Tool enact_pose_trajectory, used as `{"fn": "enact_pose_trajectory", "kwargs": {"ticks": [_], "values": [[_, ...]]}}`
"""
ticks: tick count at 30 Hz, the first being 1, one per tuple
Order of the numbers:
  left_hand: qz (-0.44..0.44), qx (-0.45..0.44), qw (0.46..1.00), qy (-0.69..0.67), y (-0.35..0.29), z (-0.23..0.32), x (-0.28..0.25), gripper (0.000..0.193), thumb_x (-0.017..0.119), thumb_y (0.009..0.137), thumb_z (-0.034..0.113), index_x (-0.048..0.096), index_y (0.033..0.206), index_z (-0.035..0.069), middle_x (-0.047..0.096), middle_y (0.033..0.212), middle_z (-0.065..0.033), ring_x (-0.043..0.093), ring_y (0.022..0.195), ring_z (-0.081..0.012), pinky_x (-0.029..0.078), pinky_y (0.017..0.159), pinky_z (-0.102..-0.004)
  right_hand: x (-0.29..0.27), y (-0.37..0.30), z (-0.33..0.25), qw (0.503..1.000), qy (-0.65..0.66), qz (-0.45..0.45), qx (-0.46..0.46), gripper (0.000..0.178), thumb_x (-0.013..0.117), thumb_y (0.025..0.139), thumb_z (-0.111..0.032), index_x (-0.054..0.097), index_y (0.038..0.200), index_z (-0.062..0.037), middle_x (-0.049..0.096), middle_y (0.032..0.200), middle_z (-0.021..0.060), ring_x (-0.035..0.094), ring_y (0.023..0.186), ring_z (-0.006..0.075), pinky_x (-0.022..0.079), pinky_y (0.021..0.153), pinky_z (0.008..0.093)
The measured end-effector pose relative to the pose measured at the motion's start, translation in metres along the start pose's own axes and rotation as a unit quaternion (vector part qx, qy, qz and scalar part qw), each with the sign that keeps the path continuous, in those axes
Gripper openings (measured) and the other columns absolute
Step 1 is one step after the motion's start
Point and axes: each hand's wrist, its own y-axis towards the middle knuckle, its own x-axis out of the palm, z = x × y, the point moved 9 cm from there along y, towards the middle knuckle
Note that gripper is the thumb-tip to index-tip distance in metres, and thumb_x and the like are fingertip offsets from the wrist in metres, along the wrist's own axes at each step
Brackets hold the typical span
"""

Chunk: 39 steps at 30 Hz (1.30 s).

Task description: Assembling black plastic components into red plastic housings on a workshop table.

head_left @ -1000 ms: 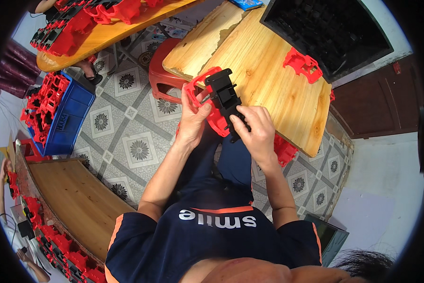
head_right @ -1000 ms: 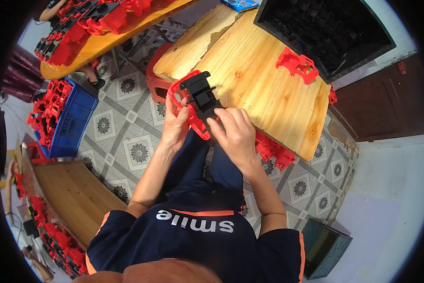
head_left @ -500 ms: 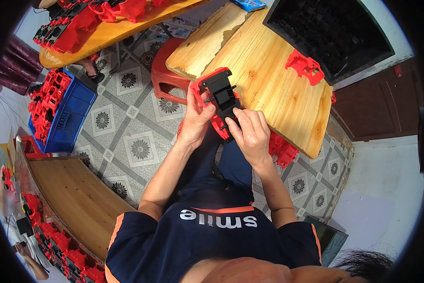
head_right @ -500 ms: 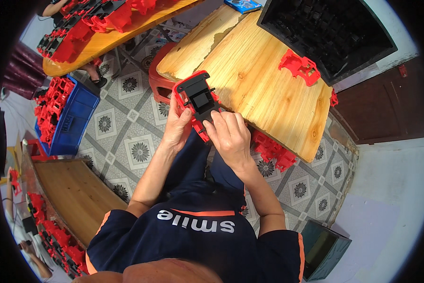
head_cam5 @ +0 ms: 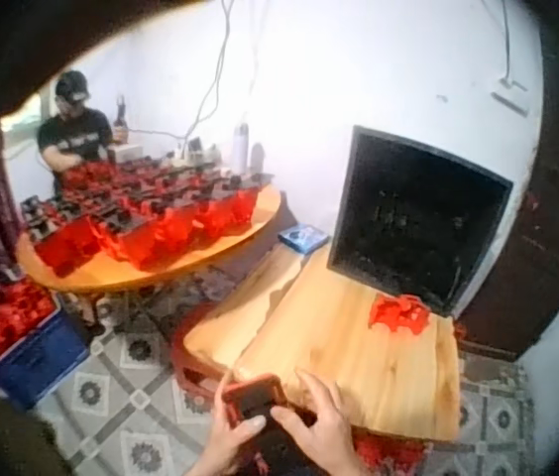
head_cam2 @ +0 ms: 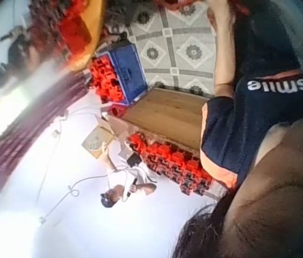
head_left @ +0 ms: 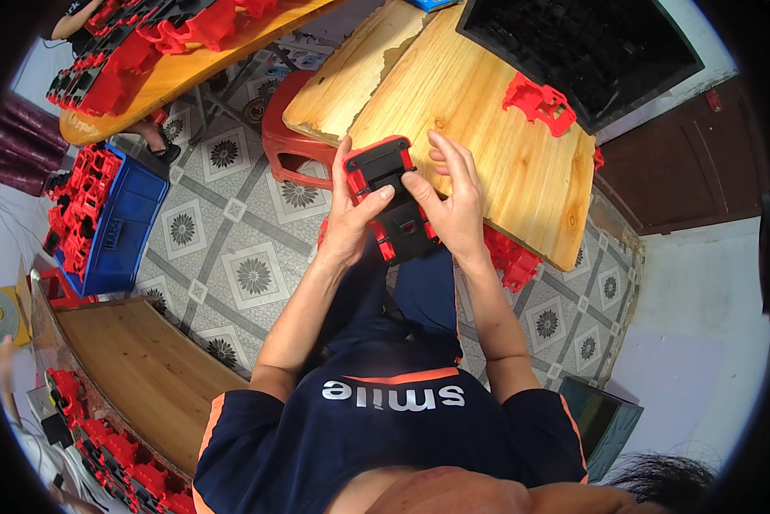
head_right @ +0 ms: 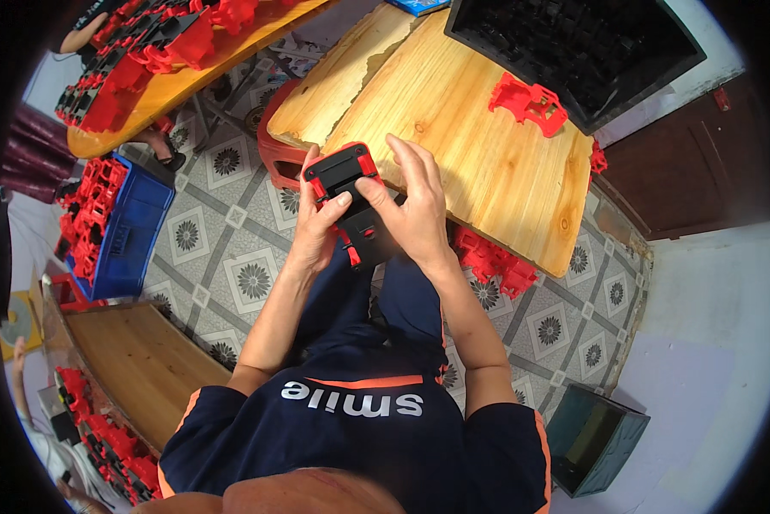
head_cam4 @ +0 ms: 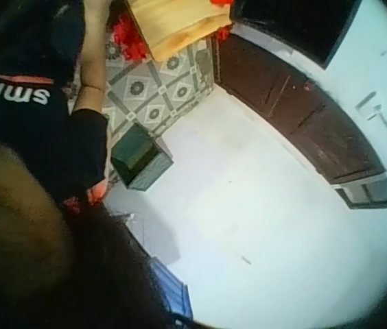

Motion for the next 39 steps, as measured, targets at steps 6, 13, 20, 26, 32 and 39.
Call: {"fn": "enact_pose_trajectory", "kwargs": {"ticks": [6, 13, 20, 26, 32, 39], "values": [[0.011, -0.045, 0.995, -0.088, 0.004, -0.002, 0.000, 0.089, 0.070, 0.087, 0.010, 0.011, 0.153, 0.012, 0.048, 0.135, -0.0153, 0.054, 0.121, -0.0251, 0.048, 0.101, -0.0417, 0.003, -0.022, -0.031, 0.970, -0.045, -0.175, -0.163, 0.055, 0.085, 0.066, -0.031, 0.068, 0.111, -0.0048, 0.058, 0.114, 0.0116, 0.057, 0.100, 0.0284, 0.048, 0.088, 0.0381], [0.027, -0.036, 0.995, -0.084, 0.005, -0.008, -0.004, 0.084, 0.070, 0.090, 0.014, 0.014, 0.153, 0.014, 0.048, 0.135, -0.0141, 0.053, 0.121, -0.0243, 0.047, 0.101, -0.0407, 0.003, -0.036, -0.033, 0.955, -0.136, -0.163, -0.209, 0.043, 0.082, 0.062, -0.010, 0.070, 0.102, -0.0042, 0.061, 0.122, 0.0120, 0.057, 0.105, 0.0311, 0.049, 0.087, 0.0400], [0.027, -0.057, 0.996, -0.062, 0.003, -0.008, 0.001, 0.077, 0.065, 0.093, 0.018, 0.016, 0.152, 0.012, 0.044, 0.138, -0.0148, 0.050, 0.124, -0.0233, 0.043, 0.104, -0.0404, 0.007, -0.037, -0.041, 0.942, -0.172, -0.196, -0.212, 0.045, 0.080, 0.069, -0.020, 0.068, 0.109, -0.0050, 0.060, 0.124, 0.0129, 0.057, 0.109, 0.0311, 0.047, 0.093, 0.0389], [0.000, 0.048, 0.987, 0.153, 0.006, -0.010, 0.016, 0.061, 0.059, 0.097, 0.029, 0.030, 0.144, 0.003, 0.046, 0.131, -0.0127, 0.046, 0.121, -0.0186, 0.037, 0.104, -0.0324, 0.029, -0.009, 0.049, 0.947, 0.234, -0.131, 0.177, 0.043, 0.069, 0.093, -0.024, 0.057, 0.123, 0.0039, 0.064, 0.115, 0.0108, 0.059, 0.106, 0.0141, 0.046, 0.093, 0.0282], [0.070, -0.003, 0.998, -0.006, 0.029, -0.006, -0.004, 0.051, 0.054, 0.099, 0.035, 0.038, 0.139, 0.008, 0.053, 0.127, -0.0090, 0.053, 0.116, -0.0176, 0.045, 0.098, -0.0357, 0.042, 0.001, 0.064, 0.891, 0.336, -0.196, 0.235, 0.065, 0.062, 0.096, -0.036, 0.039, 0.144, 0.0012, 0.053, 0.134, 0.0144, 0.048, 0.124, 0.0164, 0.037, 0.105, 0.0310], [0.134, 0.079, 0.987, -0.037, 0.038, 0.011, -0.011, 0.033, 0.053, 0.101, 0.036, 0.051, 0.119, 0.008, 0.058, 0.105, -0.0033, 0.057, 0.096, -0.0116, 0.048, 0.087, -0.0294, 0.039, -0.048, 0.057, 0.902, 0.325, -0.170, 0.229, 0.058, 0.059, 0.095, -0.018, 0.038, 0.145, 0.0031, 0.050, 0.137, 0.0090, 0.047, 0.125, 0.0156, 0.036, 0.107, 0.0302]]}}
